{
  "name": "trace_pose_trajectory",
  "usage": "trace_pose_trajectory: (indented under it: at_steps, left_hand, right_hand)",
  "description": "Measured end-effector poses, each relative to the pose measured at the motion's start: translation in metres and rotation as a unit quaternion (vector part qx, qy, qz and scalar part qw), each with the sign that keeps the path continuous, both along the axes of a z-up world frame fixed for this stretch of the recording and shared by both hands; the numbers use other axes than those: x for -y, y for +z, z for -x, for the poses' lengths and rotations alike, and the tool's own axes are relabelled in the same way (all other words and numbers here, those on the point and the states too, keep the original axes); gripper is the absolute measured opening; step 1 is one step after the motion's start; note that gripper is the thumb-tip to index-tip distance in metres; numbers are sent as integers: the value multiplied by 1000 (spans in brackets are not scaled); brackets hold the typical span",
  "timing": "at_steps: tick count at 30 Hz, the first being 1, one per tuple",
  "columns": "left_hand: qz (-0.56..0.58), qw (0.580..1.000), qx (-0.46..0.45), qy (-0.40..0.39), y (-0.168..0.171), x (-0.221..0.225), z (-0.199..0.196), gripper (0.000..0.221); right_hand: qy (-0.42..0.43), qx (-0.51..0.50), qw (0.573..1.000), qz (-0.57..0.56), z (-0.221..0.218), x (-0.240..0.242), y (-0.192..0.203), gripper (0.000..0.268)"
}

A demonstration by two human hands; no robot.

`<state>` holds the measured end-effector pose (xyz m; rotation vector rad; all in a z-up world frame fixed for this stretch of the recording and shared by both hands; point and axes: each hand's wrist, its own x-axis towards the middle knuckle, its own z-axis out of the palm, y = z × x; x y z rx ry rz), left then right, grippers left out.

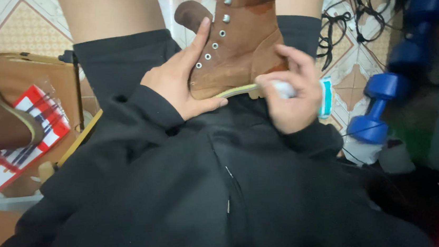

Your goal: Cleaning a brown leather boot by wiping it with a cloth.

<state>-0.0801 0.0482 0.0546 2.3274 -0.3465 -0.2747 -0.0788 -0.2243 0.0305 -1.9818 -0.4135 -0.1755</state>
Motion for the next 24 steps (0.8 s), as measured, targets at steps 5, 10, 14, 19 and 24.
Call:
trace_pose_trajectory:
  at_steps: [5,10,14,19,24]
  left_hand:
    - [-9,998,-60,-1,2,-2,-2,120]
    - [-30,999,-34,-6,-6,-2,-6,111]
    - [-35,999,-31,8,-5,-2,-3,102]
    - [-36,999,-21,1,-10,-2,-3,98]
    - [-45,998,-32,7,-4,-1,-5,97]
  right_hand:
    - [-128,-91,987,33,-5,8,-4,3]
    - [4,20,999,38,-2,-3,5,10]
    - [-118,-62,991,22,-10,4,-4,9]
    - [13,-6,1000,-11,-5,-1,-3,8]
    - [-98,-32,995,-14,-11,-1,-5,4]
